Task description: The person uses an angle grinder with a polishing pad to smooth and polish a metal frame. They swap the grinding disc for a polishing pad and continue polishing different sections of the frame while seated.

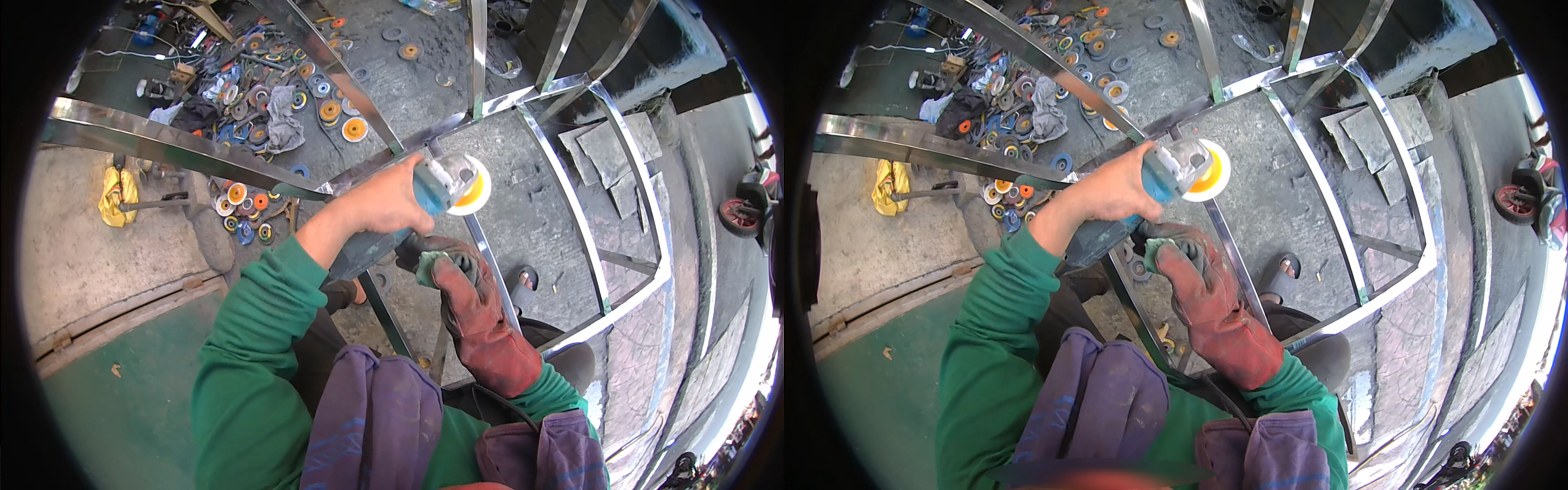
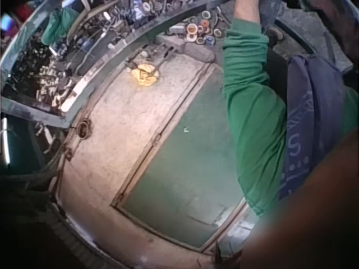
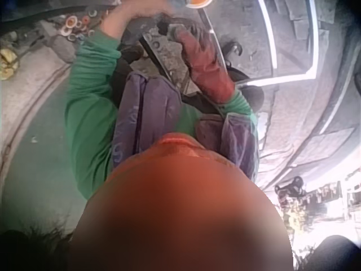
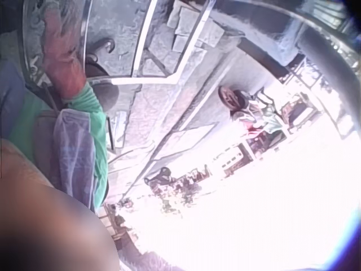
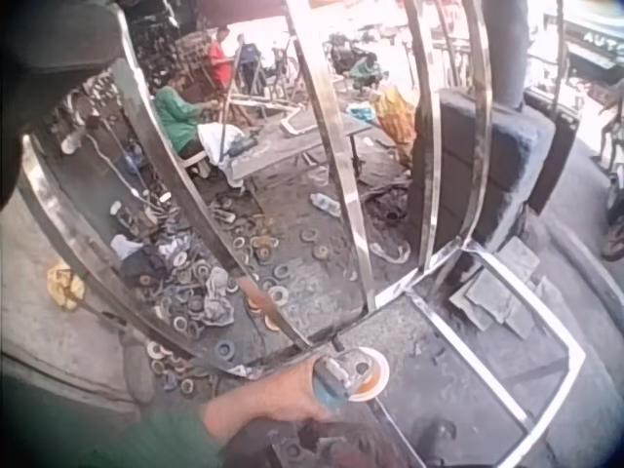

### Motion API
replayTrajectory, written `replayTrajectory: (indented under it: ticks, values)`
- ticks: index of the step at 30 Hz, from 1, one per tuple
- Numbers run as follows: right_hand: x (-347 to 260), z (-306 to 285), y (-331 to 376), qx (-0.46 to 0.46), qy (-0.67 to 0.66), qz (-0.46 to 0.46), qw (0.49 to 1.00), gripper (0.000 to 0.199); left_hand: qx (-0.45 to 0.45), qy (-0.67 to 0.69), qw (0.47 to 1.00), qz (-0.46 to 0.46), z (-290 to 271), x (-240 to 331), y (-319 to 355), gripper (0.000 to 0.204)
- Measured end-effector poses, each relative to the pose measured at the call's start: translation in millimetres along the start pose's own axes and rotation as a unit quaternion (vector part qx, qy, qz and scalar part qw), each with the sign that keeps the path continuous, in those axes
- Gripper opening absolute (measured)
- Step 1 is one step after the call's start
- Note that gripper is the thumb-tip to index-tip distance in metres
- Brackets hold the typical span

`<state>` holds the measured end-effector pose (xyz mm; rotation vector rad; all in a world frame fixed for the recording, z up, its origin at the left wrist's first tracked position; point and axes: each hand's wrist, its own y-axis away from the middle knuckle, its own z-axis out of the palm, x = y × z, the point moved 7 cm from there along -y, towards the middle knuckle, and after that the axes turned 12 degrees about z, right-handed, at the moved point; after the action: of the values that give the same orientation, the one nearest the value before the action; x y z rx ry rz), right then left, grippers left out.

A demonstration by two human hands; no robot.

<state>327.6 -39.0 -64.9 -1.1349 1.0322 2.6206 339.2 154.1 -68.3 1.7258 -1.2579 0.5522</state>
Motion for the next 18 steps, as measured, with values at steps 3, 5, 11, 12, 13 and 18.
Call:
replayTrajectory:
  ticks: [3,5,11,12,13,18]
  values:
    - [2,-1,0,-0.01,0.035,0.017,0.999,0.051,-0.009,-0.017,1.0,0.0,5,-2,5,0.116]
    - [-1,-2,-4,0.003,0.024,0.001,1.0,0.05,0.015,0.029,0.999,-0.006,-4,-6,0,0.114]
    - [-2,5,-7,-0.007,-0.026,-0.009,1.0,0.052,0.036,0.054,0.998,-0.005,-8,-8,-6,0.094]
    - [-2,5,-6,-0.009,-0.021,-0.008,1.0,0.052,0.025,0.05,0.998,-0.007,-4,-7,-5,0.095]
    - [-3,5,-5,-0.012,-0.017,-0.008,1.0,0.053,0.002,0.047,0.999,-0.014,0,-8,-4,0.096]
    - [-8,-1,-5,-0.005,0.001,-0.017,1.0,0.052,0.034,0.113,0.993,-0.016,-8,-12,-11,0.105]
